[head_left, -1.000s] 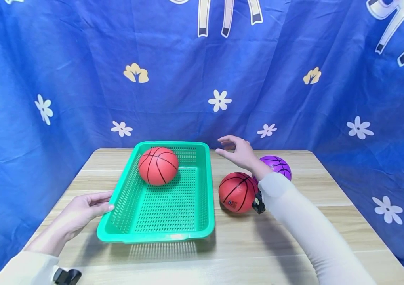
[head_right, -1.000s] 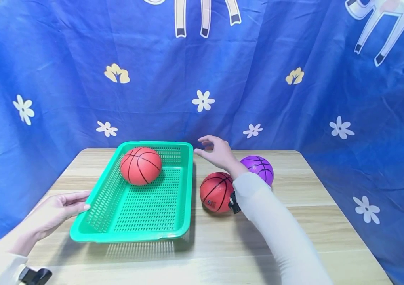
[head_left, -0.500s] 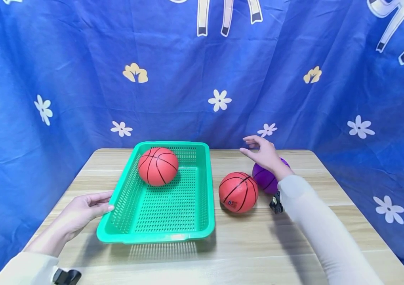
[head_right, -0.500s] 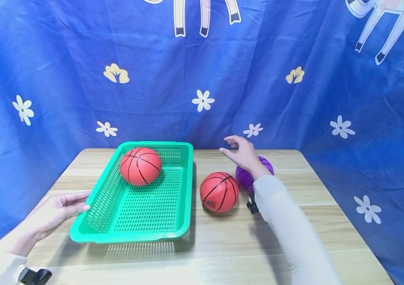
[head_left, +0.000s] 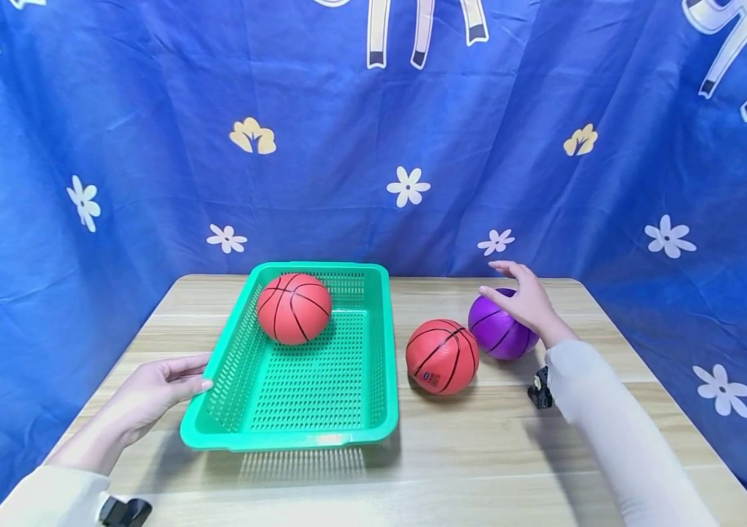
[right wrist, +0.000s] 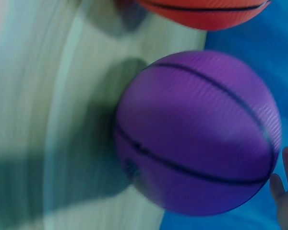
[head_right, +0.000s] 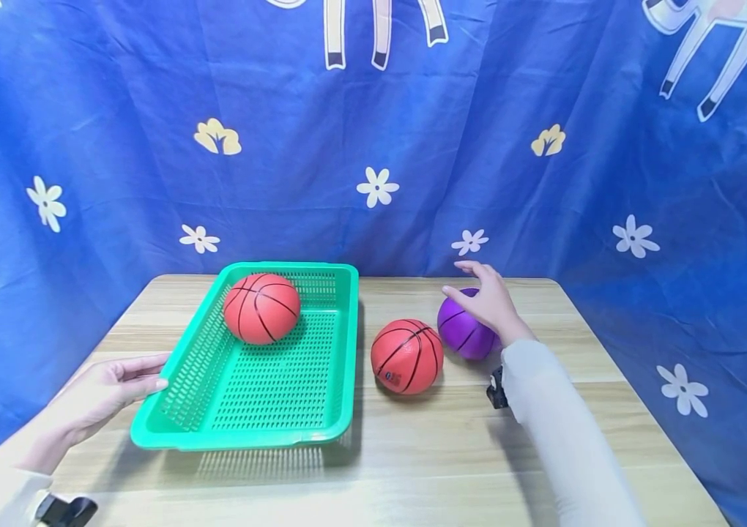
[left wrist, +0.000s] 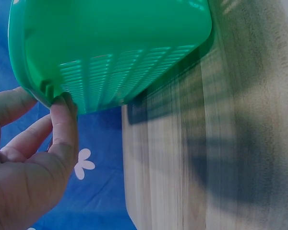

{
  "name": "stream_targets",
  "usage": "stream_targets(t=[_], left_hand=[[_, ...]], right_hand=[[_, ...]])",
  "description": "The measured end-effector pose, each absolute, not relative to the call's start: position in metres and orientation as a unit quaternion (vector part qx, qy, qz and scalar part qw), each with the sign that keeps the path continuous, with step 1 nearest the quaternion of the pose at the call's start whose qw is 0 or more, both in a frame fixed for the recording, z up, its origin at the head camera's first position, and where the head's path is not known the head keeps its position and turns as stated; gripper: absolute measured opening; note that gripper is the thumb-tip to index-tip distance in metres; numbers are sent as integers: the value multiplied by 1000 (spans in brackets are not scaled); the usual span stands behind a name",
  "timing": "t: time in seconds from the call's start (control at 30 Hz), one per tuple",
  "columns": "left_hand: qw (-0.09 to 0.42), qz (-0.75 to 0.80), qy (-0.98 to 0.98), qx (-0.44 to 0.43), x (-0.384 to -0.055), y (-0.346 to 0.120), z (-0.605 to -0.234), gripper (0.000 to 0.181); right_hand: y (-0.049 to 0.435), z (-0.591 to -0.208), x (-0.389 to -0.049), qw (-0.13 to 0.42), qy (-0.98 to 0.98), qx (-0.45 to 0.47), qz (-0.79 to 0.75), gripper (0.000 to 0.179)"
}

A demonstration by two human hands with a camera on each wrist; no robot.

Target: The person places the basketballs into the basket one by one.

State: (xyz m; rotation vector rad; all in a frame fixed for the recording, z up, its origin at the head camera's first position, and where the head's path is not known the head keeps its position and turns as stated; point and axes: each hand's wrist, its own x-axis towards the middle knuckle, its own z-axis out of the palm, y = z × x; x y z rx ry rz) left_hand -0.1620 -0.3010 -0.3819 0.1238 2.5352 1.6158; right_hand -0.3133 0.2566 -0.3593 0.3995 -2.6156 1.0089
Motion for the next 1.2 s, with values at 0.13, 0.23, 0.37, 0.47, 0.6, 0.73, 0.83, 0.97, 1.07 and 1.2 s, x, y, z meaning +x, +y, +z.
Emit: stream_targets(t=[0.13, 0.23, 0.37, 0.47, 0.6, 0.73, 0.83, 0.97, 1.07, 1.2], left_hand=[[65, 536, 841, 42, -162, -301, -382, 59], [66, 534, 842, 40, -162, -301, -382, 59], [66, 532, 843, 39, -161, -300, -381, 60], [68, 535, 841, 39, -161, -300, -381, 59], [70, 540, 838, 38, -161, -299, -381, 59], [69, 541, 837, 38, -161, -299, -381, 59], [70, 540, 838, 37, -161, -299, -381, 59], [69, 537, 840, 36, -161, -299, -380, 59], [70, 538, 839, 38, -161, -299, -379, 59], [72, 541, 837, 39, -161, -298, -379, 58]], right_hand=[[269, -367, -308, 149, -916, 120, 353, 62], [277, -374, -304, 147, -917, 110, 354, 66], [285, -382, -300, 145, -917, 107, 356, 72], [289, -389, -298, 136, -917, 104, 360, 78], [294, -398, -295, 121, -915, 99, 373, 85], [297, -406, -292, 105, -910, 93, 390, 93], [299, -411, -290, 93, -909, 87, 398, 98], [301, -414, -288, 81, -910, 80, 399, 104], [303, -416, -288, 79, -911, 80, 397, 107], [304, -417, -288, 81, -912, 83, 394, 106]])
